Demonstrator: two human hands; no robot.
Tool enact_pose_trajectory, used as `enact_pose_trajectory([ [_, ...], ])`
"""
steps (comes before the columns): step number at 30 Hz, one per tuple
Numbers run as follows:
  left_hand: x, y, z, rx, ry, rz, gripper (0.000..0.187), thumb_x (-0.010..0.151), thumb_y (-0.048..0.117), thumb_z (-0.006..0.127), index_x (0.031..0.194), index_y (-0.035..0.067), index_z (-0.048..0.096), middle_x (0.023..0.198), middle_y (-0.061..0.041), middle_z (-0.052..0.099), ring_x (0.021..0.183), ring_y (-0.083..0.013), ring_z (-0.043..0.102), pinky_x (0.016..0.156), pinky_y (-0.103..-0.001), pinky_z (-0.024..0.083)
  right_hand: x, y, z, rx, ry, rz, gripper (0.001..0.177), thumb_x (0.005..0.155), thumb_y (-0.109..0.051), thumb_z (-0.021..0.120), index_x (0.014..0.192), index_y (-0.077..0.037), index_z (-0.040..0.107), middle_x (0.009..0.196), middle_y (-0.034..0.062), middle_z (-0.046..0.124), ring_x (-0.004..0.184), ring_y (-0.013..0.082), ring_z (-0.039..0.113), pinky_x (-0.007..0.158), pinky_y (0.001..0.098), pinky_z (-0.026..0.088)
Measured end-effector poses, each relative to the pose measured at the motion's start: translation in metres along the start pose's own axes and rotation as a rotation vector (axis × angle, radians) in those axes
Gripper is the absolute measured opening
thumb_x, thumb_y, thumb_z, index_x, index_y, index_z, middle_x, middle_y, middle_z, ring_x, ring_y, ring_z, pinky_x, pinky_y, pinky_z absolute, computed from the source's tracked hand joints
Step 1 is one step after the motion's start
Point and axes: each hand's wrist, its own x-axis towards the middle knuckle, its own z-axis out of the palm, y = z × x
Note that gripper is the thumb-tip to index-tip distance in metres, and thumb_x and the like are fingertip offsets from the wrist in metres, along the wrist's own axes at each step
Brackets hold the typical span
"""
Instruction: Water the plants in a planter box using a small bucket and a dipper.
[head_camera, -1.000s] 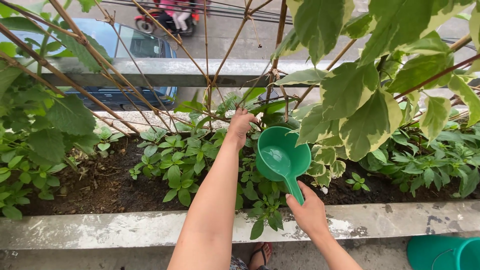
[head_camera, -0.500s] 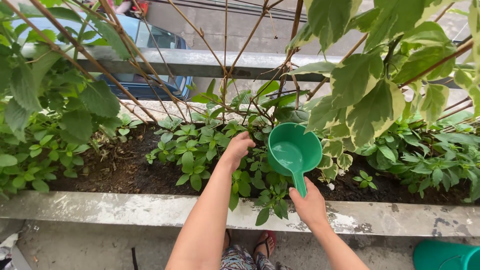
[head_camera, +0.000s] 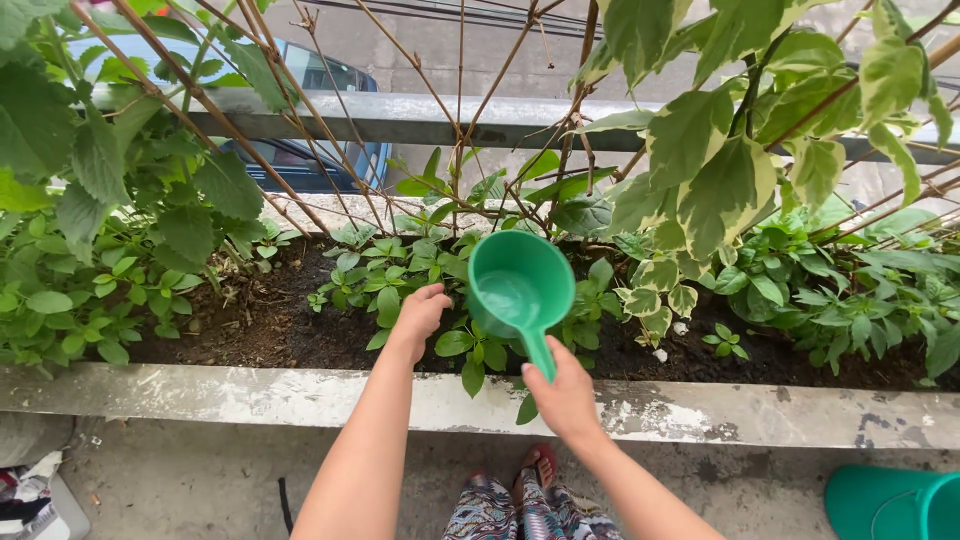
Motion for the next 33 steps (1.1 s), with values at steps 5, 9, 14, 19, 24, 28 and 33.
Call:
enact_pose_trajectory([
  [5,0.007,-0.019,-0.032,0.007,0.053,0.112,0.058,0.088,0.016,0.061,0.145,0.005,0.055,0.14,-0.011,0.064,0.128,-0.0231,0.06,0.106,-0.034,0.045,-0.008,-0.045,0.037,0.188,-0.161,0.303,0.061,0.087,-0.031,0.068,0.141,-0.003,0.059,0.089,0.0078,0.074,0.071,0.0167,0.066,0.065,0.0319,0.053],
  [9,-0.014,-0.012,-0.056,0.091,0.111,0.09,0.058,0.089,0.016,0.061,0.146,0.005,0.054,0.14,-0.014,0.064,0.128,-0.0239,0.061,0.107,-0.035,0.045,-0.003,-0.038,0.063,0.652,-0.266,0.496,0.049,0.089,-0.021,0.067,0.135,-0.003,0.062,0.071,0.0055,0.055,0.05,0.0111,0.043,0.042,0.0288,0.033],
  [14,-0.021,-0.012,-0.071,0.129,0.105,0.118,0.058,0.089,0.015,0.06,0.146,0.004,0.053,0.142,-0.014,0.062,0.13,-0.0235,0.059,0.108,-0.035,0.045,0.003,-0.043,0.062,0.909,-0.268,0.596,0.026,0.093,-0.019,0.061,0.105,0.003,0.065,0.081,0.0037,0.061,0.05,0.007,0.043,0.04,0.0246,0.029],
  [19,-0.03,0.002,-0.072,0.177,0.085,0.159,0.058,0.09,0.015,0.059,0.146,0.005,0.052,0.145,-0.013,0.059,0.133,-0.0228,0.057,0.109,-0.035,0.044,0.01,-0.038,0.067,1.165,-0.214,0.645,0.023,0.095,-0.018,0.061,0.097,0.005,0.06,0.086,0.0083,0.06,0.052,0.008,0.044,0.041,0.0256,0.03],
  [24,-0.026,0.006,-0.07,0.189,0.045,0.26,0.057,0.09,0.014,0.06,0.145,0.003,0.053,0.146,-0.014,0.059,0.134,-0.0234,0.057,0.11,-0.034,0.043,0.01,-0.046,0.059,1.427,-0.162,0.705,0.02,0.095,-0.018,0.06,0.099,0.001,0.058,0.09,0.009,0.062,0.05,0.0064,0.041,0.04,0.0239,0.029],
  [28,-0.041,0.019,-0.06,0.208,0.019,0.21,0.058,0.09,0.014,0.058,0.147,0.004,0.051,0.145,-0.012,0.058,0.133,-0.0228,0.056,0.108,-0.035,0.044,0.001,-0.054,0.04,1.249,-0.171,0.611,0.024,0.094,-0.017,0.062,0.106,0.003,0.057,0.088,0.0063,0.062,0.049,0.006,0.039,0.039,0.0243,0.028],
  [33,-0.022,0.004,-0.039,0.223,-0.025,0.242,0.056,0.09,0.015,0.06,0.145,0.002,0.054,0.135,-0.013,0.066,0.123,-0.0223,0.063,0.103,-0.035,0.048,-0.013,-0.053,0.02,0.528,-0.16,0.353,0.059,0.083,-0.02,0.073,0.138,-0.002,0.06,0.094,0.0061,0.07,0.064,0.0077,0.053,0.056,0.0256,0.045],
])
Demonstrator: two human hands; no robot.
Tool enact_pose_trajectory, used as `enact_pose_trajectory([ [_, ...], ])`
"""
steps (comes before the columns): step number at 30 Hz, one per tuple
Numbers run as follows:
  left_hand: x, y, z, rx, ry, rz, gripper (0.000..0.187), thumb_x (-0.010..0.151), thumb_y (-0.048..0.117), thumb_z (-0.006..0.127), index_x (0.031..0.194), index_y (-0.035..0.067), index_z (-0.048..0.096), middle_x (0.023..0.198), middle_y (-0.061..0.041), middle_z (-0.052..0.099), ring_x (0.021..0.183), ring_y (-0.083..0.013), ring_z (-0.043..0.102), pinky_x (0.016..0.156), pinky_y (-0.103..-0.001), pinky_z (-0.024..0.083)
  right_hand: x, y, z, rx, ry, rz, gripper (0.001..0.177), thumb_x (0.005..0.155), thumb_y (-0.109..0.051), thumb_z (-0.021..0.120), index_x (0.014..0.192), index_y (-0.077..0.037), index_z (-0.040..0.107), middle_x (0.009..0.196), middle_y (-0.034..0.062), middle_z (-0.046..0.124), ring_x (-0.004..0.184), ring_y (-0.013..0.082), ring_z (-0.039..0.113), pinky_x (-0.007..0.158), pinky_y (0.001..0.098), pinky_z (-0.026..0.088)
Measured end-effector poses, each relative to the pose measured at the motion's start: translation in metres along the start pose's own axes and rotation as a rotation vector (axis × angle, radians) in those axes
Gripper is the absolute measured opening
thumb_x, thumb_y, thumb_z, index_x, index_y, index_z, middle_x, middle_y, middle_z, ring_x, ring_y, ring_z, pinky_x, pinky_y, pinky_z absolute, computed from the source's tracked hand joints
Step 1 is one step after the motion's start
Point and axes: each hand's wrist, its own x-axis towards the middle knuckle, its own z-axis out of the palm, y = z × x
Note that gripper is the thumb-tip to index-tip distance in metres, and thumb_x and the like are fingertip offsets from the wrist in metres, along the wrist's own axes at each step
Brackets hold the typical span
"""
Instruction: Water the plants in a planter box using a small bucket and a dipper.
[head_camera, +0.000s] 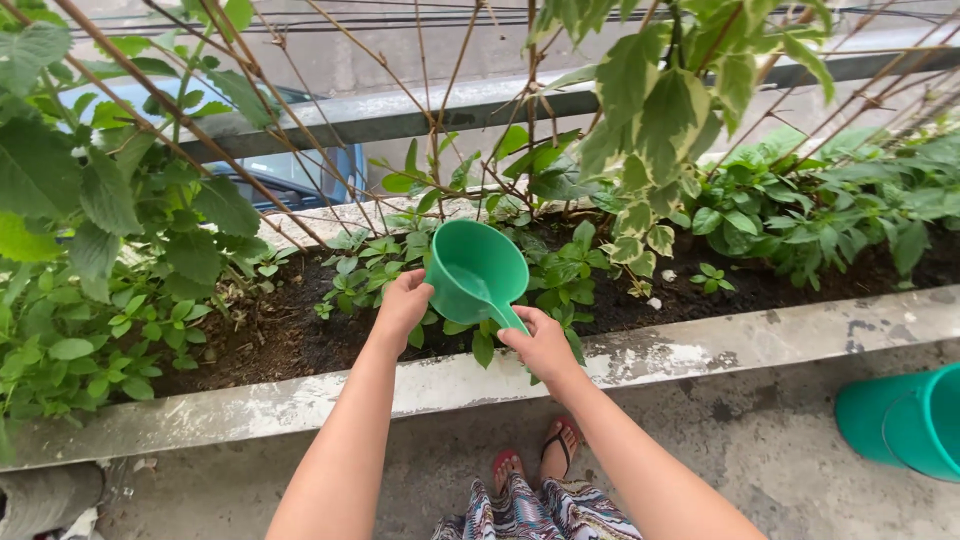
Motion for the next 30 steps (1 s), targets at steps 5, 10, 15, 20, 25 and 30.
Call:
enact_pose_trajectory([
  [5,-0.021,0.03,0.032,0.014,-0.108,-0.046,0.054,0.09,0.016,0.059,0.142,0.004,0.056,0.13,-0.012,0.069,0.116,-0.0255,0.064,0.097,-0.038,0.05,-0.023,-0.01,-0.044,-0.356,0.057,-0.175,0.06,0.079,-0.027,0.076,0.132,-0.003,0.062,0.106,0.0094,0.077,0.09,0.0151,0.071,0.08,0.0311,0.055],
  [10,-0.006,0.018,0.073,0.092,-0.233,0.035,0.051,0.088,0.016,0.062,0.138,0.002,0.061,0.126,-0.012,0.071,0.115,-0.0218,0.065,0.099,-0.035,0.049,-0.055,-0.03,-0.098,-0.45,0.092,-0.064,0.059,0.078,-0.03,0.075,0.132,-0.007,0.064,0.101,0.0101,0.077,0.085,0.0179,0.071,0.078,0.0336,0.055],
  [15,-0.013,0.047,0.118,0.18,-0.31,0.036,0.051,0.089,0.017,0.062,0.138,0.003,0.059,0.125,-0.013,0.07,0.111,-0.0221,0.065,0.095,-0.037,0.05,-0.089,-0.048,-0.148,-0.389,0.082,-0.036,0.056,0.079,-0.029,0.073,0.129,-0.006,0.068,0.094,0.0106,0.077,0.082,0.0181,0.067,0.076,0.034,0.055],
  [20,-0.043,0.09,0.173,0.282,-0.428,0.016,0.045,0.093,0.022,0.061,0.134,0.004,0.065,0.122,-0.016,0.072,0.1,-0.0247,0.063,0.085,-0.04,0.046,-0.112,-0.043,-0.211,-0.496,0.132,-0.051,0.057,0.076,-0.027,0.073,0.13,-0.009,0.069,0.091,0.0031,0.076,0.086,0.0141,0.067,0.079,0.0312,0.053],
  [25,-0.021,0.071,0.255,0.27,-0.544,0.097,0.045,0.093,0.025,0.061,0.134,0.007,0.065,0.126,-0.01,0.073,0.113,-0.0182,0.063,0.095,-0.037,0.048,-0.147,-0.051,-0.268,-0.434,0.144,0.139,0.055,0.077,-0.028,0.071,0.129,-0.011,0.071,0.087,0.0064,0.073,0.081,0.0177,0.063,0.075,0.0352,0.052],
  [30,-0.091,0.133,0.336,0.213,-0.594,-0.154,0.057,0.103,0.049,0.058,0.144,0.009,0.054,0.132,-0.013,0.066,0.106,-0.0337,0.069,0.081,-0.047,0.058,-0.161,-0.005,-0.332,-0.455,0.257,-0.029,0.059,0.074,-0.026,0.077,0.129,-0.007,0.067,0.103,0.0041,0.073,0.094,0.0139,0.068,0.084,0.0327,0.053],
])
